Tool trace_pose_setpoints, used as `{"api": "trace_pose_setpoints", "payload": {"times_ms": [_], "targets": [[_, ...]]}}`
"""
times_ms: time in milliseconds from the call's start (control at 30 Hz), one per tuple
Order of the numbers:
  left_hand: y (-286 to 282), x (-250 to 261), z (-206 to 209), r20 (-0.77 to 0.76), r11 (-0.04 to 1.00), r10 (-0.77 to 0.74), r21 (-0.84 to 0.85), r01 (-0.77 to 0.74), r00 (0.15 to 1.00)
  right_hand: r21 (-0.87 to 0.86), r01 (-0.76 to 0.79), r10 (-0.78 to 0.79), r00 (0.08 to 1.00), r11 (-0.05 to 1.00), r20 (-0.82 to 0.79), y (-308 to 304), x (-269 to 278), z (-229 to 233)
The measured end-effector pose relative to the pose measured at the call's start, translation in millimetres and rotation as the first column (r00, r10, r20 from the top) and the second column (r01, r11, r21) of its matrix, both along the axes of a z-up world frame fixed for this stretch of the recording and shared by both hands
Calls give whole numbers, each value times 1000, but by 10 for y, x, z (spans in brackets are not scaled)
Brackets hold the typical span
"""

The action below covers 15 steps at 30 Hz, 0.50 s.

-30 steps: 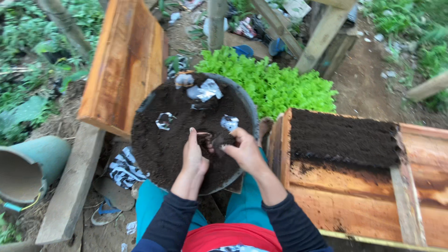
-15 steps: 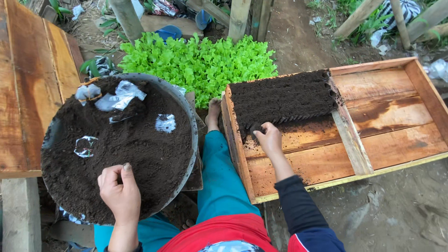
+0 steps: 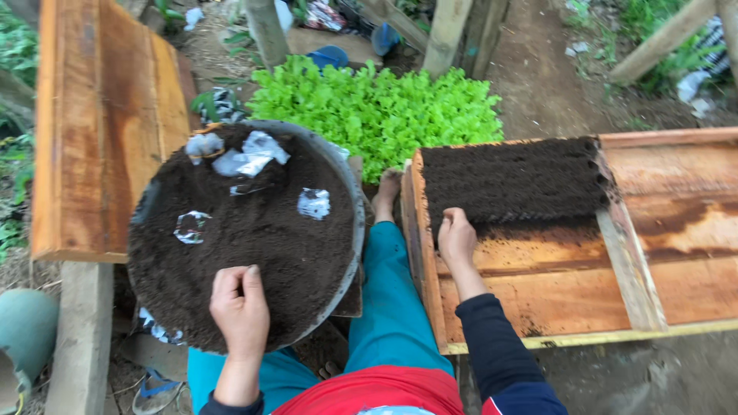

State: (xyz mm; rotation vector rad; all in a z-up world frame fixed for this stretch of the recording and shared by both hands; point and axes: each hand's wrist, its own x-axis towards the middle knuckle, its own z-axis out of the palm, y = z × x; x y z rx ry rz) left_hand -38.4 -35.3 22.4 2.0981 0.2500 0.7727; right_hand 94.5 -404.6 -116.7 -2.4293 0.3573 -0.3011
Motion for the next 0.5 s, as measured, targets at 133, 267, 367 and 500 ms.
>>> {"api": "trace_pose_setpoints", "payload": {"times_ms": [133, 267, 367, 500], "targets": [[1, -14, 32, 11, 998, -27, -59, 28, 1000, -80, -186, 195, 972, 979, 131, 906, 44, 1119], [29, -67, 33, -13, 993, -25, -120, 24, 1000, -481, -599, 739, 651, 641, 174, 1804, 313, 1200], [67, -107, 44, 6, 990, -24, -135, 25, 1000, -548, -745, 763, 588, 382, -268, 2188, 537, 784], [141, -161, 103, 11, 983, -27, -181, 28, 1000, -652, -702, 683, 627, 286, -375, 2324, 593, 507]]}}
